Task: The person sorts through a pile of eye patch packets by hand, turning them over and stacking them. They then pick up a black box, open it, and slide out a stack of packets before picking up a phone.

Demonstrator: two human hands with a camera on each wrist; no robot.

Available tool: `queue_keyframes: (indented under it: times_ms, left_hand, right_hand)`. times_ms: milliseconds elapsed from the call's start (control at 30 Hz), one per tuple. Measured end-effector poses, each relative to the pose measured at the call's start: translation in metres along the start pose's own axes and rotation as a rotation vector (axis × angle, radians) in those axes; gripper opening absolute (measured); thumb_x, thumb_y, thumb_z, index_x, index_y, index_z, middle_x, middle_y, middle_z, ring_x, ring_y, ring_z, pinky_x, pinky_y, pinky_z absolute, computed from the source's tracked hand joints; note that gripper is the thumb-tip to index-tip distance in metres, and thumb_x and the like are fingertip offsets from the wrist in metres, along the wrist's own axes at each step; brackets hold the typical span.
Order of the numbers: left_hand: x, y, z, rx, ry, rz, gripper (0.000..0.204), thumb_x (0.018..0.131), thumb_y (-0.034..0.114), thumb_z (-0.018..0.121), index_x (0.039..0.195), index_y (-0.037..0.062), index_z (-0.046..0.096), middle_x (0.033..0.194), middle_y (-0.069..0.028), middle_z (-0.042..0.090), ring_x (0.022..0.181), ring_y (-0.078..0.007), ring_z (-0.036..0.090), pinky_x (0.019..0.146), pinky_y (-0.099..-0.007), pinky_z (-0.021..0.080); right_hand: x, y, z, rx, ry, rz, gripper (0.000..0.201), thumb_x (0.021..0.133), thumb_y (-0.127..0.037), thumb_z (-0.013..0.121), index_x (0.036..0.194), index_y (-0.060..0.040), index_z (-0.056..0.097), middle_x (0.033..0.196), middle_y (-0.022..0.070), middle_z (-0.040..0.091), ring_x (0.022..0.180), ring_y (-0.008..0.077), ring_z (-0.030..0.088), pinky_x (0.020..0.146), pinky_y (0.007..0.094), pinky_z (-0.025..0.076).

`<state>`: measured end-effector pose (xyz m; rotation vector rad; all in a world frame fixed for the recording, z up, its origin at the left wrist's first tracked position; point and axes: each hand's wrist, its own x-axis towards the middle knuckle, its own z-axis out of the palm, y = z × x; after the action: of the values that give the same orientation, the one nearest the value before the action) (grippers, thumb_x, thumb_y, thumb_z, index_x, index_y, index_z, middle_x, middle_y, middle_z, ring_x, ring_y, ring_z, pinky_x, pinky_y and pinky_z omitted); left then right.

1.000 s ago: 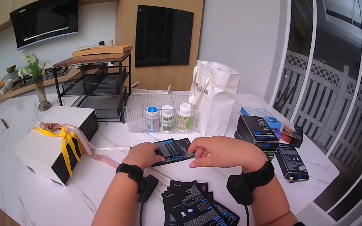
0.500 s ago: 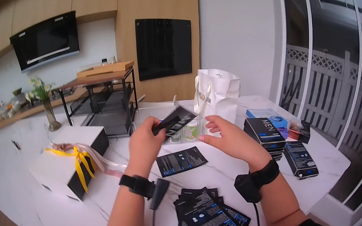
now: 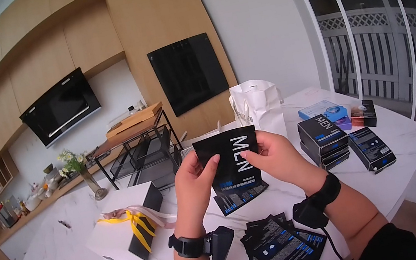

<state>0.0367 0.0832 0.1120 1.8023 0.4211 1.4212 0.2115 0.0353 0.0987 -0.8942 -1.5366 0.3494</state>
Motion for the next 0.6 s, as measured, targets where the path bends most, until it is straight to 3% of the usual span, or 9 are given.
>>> queue_keyframes:
  times_ms: [67,133,200,267,367,400,467,600]
  left_hand:
    - [-0.002,0.002,-0.002,0.068,-0.001,-0.014,0.02,0.08,0.011,0.063,0.096,0.0004,0.057,0.082,-0.0013,0.062,0.073,-0.0063,0.054,0.066,-0.0195,0.042]
    - [-0.007,0.013,0.0,0.401,-0.082,0.031,0.02,0.077,0.012,0.066,0.093,0.0012,0.059,0.077,-0.0036,0.062,0.072,-0.0081,0.055,0.066,-0.0209,0.043]
    - [-0.008,0.016,0.004,0.413,-0.041,0.027,0.019,0.074,0.012,0.068,0.088,0.0015,0.061,0.073,-0.0054,0.062,0.07,-0.0105,0.056,0.065,-0.0228,0.043]
    - [-0.008,0.016,0.003,0.427,0.017,0.011,0.021,0.074,0.009,0.068,0.092,0.0002,0.06,0.076,-0.0017,0.063,0.072,-0.0071,0.056,0.067,-0.0206,0.043]
    - [-0.007,0.016,0.001,0.436,0.086,0.04,0.016,0.073,0.011,0.068,0.084,0.0005,0.062,0.069,-0.0048,0.062,0.065,-0.0115,0.056,0.063,-0.0228,0.043]
    - [-0.007,0.018,0.0,0.438,0.084,0.037,0.016,0.073,0.011,0.068,0.084,0.0005,0.062,0.069,-0.0048,0.062,0.065,-0.0115,0.056,0.063,-0.0228,0.043]
    - [-0.01,0.025,0.0,0.53,-0.016,0.061,0.017,0.07,0.007,0.07,0.083,0.0001,0.062,0.072,-0.0016,0.062,0.066,-0.0073,0.053,0.062,-0.0205,0.041]
    - [-0.014,0.034,0.009,0.461,-0.096,0.078,0.015,0.071,0.008,0.07,0.08,0.0003,0.061,0.067,-0.0015,0.057,0.063,-0.007,0.049,0.061,-0.0206,0.04]
  right_hand:
    - [-0.002,-0.006,0.002,0.03,0.023,0.007,0.023,0.08,-0.015,0.058,0.095,0.0025,0.054,0.074,0.0098,0.06,0.061,0.0148,0.054,0.059,0.0269,0.044]
    - [-0.003,-0.016,0.001,-0.074,0.077,-0.023,0.023,0.081,-0.015,0.058,0.095,0.0031,0.053,0.074,0.011,0.06,0.061,0.0154,0.054,0.058,0.0268,0.043]
    - [-0.005,-0.025,-0.001,-0.096,0.099,-0.018,0.021,0.08,-0.014,0.059,0.092,0.0025,0.054,0.072,0.0107,0.059,0.061,0.0161,0.054,0.058,0.0266,0.043]
    - [-0.007,-0.036,-0.005,-0.223,-0.014,-0.02,0.016,0.079,-0.013,0.06,0.086,0.0007,0.055,0.072,0.0091,0.057,0.063,0.0169,0.054,0.058,0.0265,0.043]
    - [-0.007,-0.031,0.001,-0.114,-0.036,-0.162,0.013,0.078,-0.011,0.061,0.081,-0.0001,0.055,0.074,0.0077,0.055,0.064,0.0174,0.052,0.058,0.0269,0.042]
    - [-0.008,-0.031,0.002,-0.098,-0.054,-0.227,0.013,0.078,-0.011,0.061,0.08,0.0001,0.055,0.075,0.0075,0.054,0.064,0.0174,0.051,0.058,0.0272,0.041]
    - [-0.008,-0.04,-0.003,-0.226,0.051,-0.089,0.019,0.077,-0.014,0.062,0.081,0.0021,0.054,0.074,0.011,0.053,0.066,0.0214,0.054,0.059,0.0292,0.042]
    - [-0.004,-0.035,-0.008,-0.29,0.15,-0.198,0.019,0.076,-0.013,0.063,0.08,0.0028,0.053,0.073,0.0114,0.052,0.064,0.0224,0.052,0.059,0.0293,0.041]
